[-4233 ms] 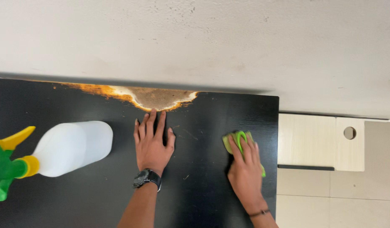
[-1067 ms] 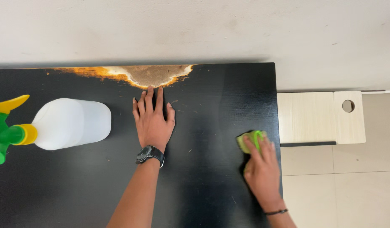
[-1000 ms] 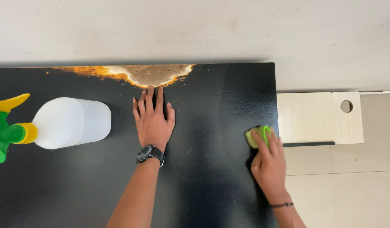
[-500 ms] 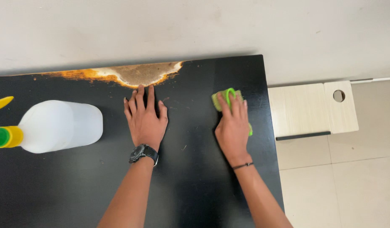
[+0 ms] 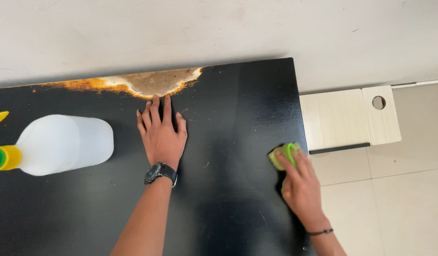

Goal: The person wipes a black table surface with a green cloth, moving the cloth in circular and back-and-forth motions. A spray bottle is present on the table but is not used during the clip.

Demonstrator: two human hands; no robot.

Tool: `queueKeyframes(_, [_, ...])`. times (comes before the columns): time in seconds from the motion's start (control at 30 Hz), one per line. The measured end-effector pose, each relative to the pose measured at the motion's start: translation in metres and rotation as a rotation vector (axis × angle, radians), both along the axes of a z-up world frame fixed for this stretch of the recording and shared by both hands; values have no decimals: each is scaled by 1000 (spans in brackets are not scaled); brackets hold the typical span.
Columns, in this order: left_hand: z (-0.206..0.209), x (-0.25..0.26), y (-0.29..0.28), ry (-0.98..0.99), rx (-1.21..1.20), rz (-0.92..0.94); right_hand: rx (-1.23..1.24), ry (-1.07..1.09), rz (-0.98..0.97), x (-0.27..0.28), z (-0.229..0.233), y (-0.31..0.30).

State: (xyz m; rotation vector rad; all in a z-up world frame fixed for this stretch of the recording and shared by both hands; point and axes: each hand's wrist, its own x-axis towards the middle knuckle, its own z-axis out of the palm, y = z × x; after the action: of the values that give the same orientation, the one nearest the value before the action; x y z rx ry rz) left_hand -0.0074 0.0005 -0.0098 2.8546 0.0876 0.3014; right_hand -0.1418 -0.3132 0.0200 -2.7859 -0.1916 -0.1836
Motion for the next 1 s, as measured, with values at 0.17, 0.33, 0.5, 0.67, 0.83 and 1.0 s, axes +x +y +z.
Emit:
queueKeyframes(0.17, [0,0,1,2,3,-8,41,-69,-130,53,-3,-10])
queueKeyframes(0.33, [3,1,-1,16,3,-4,-10,-123,-205,102,-16,27])
queueKeyframes(0.5, [4,2,0,19,-8,-4,-39,-102,-128,94,-14,72])
queueKeyframes(0.67, [4,1,-2,26,2,0,35,6,3,36,3,82])
queueKeyframes(0.83, [4,1,-1,17,5,-3,31,47,41,-14,1,49])
queueKeyframes(1.0, [5,2,-1,19,27,2,-7,51,-73,-22,-6,5])
